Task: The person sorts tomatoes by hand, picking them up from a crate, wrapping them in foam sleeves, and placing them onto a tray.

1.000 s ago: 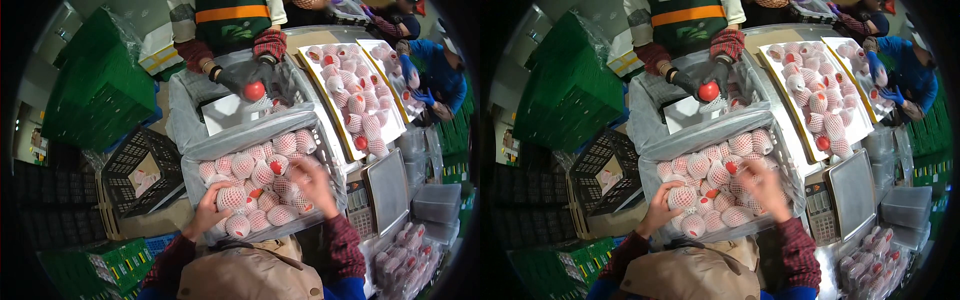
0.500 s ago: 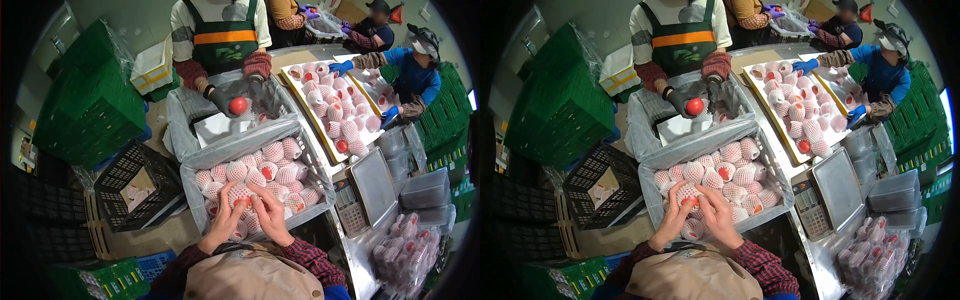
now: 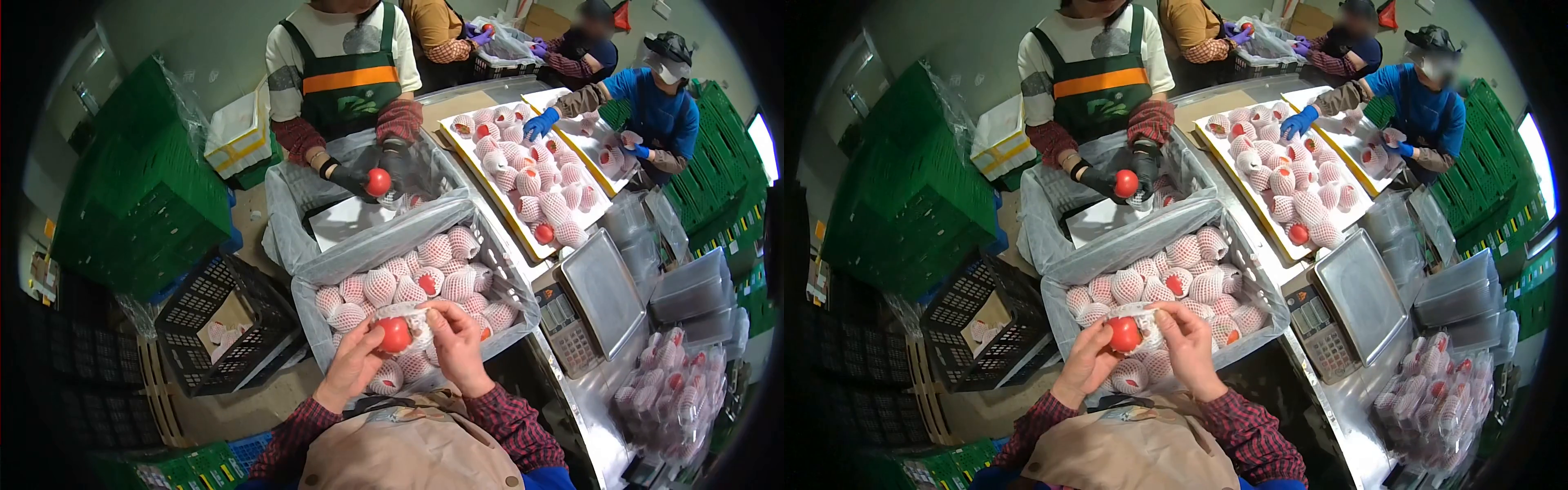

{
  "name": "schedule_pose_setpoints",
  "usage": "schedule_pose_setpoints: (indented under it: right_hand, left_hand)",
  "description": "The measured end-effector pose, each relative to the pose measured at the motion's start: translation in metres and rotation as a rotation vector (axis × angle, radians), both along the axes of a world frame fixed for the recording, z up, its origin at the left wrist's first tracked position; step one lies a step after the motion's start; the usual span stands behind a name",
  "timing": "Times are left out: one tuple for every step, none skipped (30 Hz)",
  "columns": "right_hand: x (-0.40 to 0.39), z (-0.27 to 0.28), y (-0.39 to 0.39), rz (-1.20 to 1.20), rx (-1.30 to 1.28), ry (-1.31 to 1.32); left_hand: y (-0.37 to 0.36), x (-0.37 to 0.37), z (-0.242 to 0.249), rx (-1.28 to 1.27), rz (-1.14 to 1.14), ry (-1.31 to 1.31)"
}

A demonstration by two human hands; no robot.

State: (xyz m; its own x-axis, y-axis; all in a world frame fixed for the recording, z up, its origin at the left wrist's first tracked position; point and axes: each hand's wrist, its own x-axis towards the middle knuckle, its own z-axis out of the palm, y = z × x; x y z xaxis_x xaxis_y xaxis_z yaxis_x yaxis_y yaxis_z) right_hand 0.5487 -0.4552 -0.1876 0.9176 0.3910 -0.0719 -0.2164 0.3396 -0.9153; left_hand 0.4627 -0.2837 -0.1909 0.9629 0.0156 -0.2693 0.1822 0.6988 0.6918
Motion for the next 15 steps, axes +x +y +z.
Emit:
schedule_pose_setpoints:
  right_hand:
    - [0.003,-0.005,-0.001,0.043,0.267,0.223]
    - [0.005,-0.009,-0.003,0.040,0.270,0.221]
    - [0.006,-0.012,-0.004,0.042,0.320,0.288]
    - [0.007,-0.016,-0.004,0.047,0.370,0.355]
    - [0.007,-0.025,-0.003,0.025,0.289,0.294]
    - [0.004,-0.031,-0.003,0.026,0.296,0.296]
    - [0.001,-0.036,-0.003,0.032,0.232,0.331]
    - [-0.002,-0.041,-0.004,0.038,0.167,0.365]
    - [-0.006,-0.046,-0.004,0.064,0.092,0.316]
    - [-0.007,-0.041,-0.005,0.066,0.093,0.315]
    - [-0.007,-0.032,-0.005,0.081,0.074,0.292]
    - [-0.008,-0.027,-0.006,0.091,0.056,0.268]
    - [-0.007,-0.027,-0.011,0.154,0.099,0.297]
    - [-0.009,-0.015,-0.011,0.147,0.099,0.296]
    - [-0.013,0.001,-0.011,0.203,0.192,0.371]
  left_hand:
    - [0.002,-0.001,0.001,-0.091,-0.025,0.012]
    - [0.003,-0.002,-0.002,-0.088,-0.028,0.011]
    - [0.004,-0.005,-0.009,-0.214,-0.023,0.014]
    - [0.004,-0.008,-0.016,-0.340,-0.015,0.016]
    - [0.004,-0.010,-0.021,-0.452,0.036,0.078]
    - [0.005,-0.014,-0.024,-0.445,0.037,0.079]
    - [0.006,-0.017,-0.025,-0.546,0.018,0.046]
    - [0.007,-0.018,-0.025,-0.649,-0.001,0.012]
    - [0.006,-0.018,-0.025,-0.616,0.017,0.009]
    - [0.004,-0.014,-0.015,-0.615,0.019,0.008]
    - [0.001,-0.009,0.001,-0.468,0.023,-0.095]
    - [-0.002,-0.004,0.013,-0.321,0.023,-0.197]
    - [-0.006,-0.001,0.021,-0.322,0.015,-0.196]
    - [-0.010,0.001,0.027,0.020,0.062,-0.262]
    - [-0.014,0.004,0.029,0.363,0.108,-0.325]
